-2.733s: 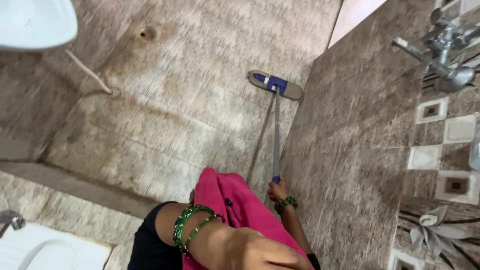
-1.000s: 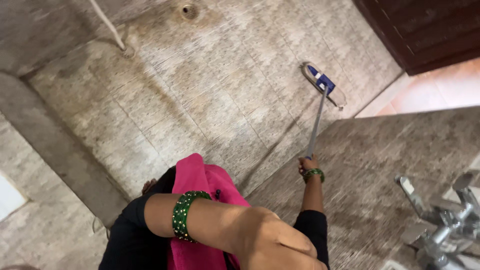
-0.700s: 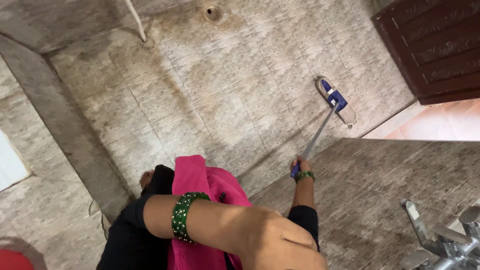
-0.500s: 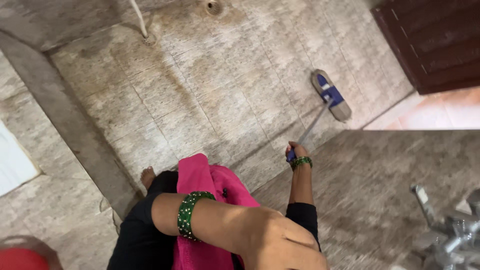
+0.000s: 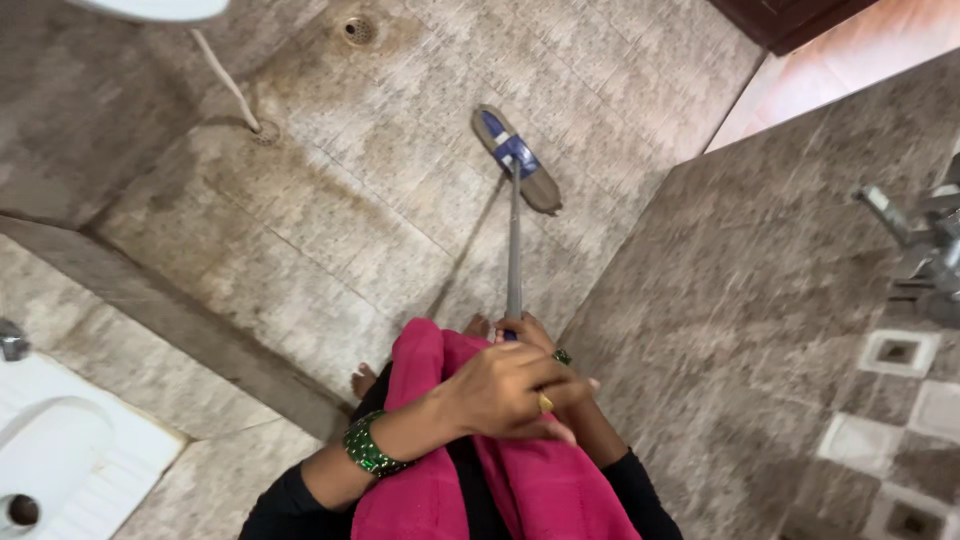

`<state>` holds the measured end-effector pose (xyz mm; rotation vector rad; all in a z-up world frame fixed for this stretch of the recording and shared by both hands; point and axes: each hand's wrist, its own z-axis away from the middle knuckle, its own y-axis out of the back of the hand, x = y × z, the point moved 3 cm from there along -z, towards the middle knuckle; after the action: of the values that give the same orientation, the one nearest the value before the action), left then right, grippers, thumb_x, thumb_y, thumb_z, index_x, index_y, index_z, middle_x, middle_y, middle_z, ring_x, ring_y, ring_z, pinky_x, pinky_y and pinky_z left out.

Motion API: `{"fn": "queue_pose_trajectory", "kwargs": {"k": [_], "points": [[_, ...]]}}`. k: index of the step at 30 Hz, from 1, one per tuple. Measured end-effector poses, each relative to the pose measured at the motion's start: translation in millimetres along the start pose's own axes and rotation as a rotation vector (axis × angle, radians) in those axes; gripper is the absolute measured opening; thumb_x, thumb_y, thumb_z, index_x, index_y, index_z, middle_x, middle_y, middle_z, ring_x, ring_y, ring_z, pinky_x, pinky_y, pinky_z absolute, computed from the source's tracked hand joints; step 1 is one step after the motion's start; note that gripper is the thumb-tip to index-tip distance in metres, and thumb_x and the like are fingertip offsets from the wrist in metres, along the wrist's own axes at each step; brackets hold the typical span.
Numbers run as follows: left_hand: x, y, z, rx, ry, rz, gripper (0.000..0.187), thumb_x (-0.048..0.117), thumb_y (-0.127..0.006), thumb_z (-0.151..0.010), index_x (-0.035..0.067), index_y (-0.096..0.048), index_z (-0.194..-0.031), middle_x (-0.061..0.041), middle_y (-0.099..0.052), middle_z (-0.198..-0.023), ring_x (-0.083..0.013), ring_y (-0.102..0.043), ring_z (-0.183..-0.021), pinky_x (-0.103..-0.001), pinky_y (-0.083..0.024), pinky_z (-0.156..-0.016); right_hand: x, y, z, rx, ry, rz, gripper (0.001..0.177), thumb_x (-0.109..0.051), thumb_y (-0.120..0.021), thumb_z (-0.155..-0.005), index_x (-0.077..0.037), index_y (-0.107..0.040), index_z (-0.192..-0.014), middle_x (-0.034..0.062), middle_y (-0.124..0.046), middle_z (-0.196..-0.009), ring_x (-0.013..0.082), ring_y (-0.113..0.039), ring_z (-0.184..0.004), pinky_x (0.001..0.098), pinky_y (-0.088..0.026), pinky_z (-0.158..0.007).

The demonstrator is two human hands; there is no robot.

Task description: The person mops the tiled floor of a bathroom using a flat mop, navigating around fixtures like a urinal and a toilet.

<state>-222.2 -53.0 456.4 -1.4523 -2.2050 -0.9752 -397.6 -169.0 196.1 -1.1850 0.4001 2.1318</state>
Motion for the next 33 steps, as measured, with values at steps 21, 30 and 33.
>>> {"fn": "queue_pose_trajectory", "kwargs": {"k": [21,30,33], "points": [[-160,46,151,0.142,0.407,-0.144,0.011,0.012,-0.076,-0.088,0.005,-0.068,-0.089,-0.008,-0.058,-0.087,-0.0281,-0.06,-0.084,-0.043,-0.045,-0.078,96,-147,-179,-0.191,-0.174,0.06,0.02,-0.019,-0.059,-0.097,-0.001,-0.068,-0.1,0.0127,-0.068,-0.098,0.0245,-0.064,-0.089,0.0385,-0.053,-0.079],[-376,53,57,0.216,0.734,-0.283,0.024,0.018,-0.063,-0.098,0.01,-0.073,-0.118,-0.012,-0.059,-0.104,-0.0312,-0.058,-0.102,-0.046,-0.045,-0.091,-39,-68,-405,-0.207,-0.167,0.068,0.025,-0.022,-0.053,-0.098,-0.003,-0.069,-0.099,0.0102,-0.072,-0.095,0.0242,-0.066,-0.089,0.0379,-0.053,-0.08],[-454,59,8,0.37,0.835,-0.358,0.027,0.021,-0.059,-0.101,0.011,-0.069,-0.124,-0.012,-0.059,-0.117,-0.031,-0.056,-0.111,-0.047,-0.044,-0.096,-98,-30,-486,-0.211,-0.194,0.023,0.027,-0.023,-0.051,-0.099,-0.003,-0.07,-0.098,0.0094,-0.073,-0.094,0.0241,-0.066,-0.089,0.0377,-0.053,-0.08]]}}
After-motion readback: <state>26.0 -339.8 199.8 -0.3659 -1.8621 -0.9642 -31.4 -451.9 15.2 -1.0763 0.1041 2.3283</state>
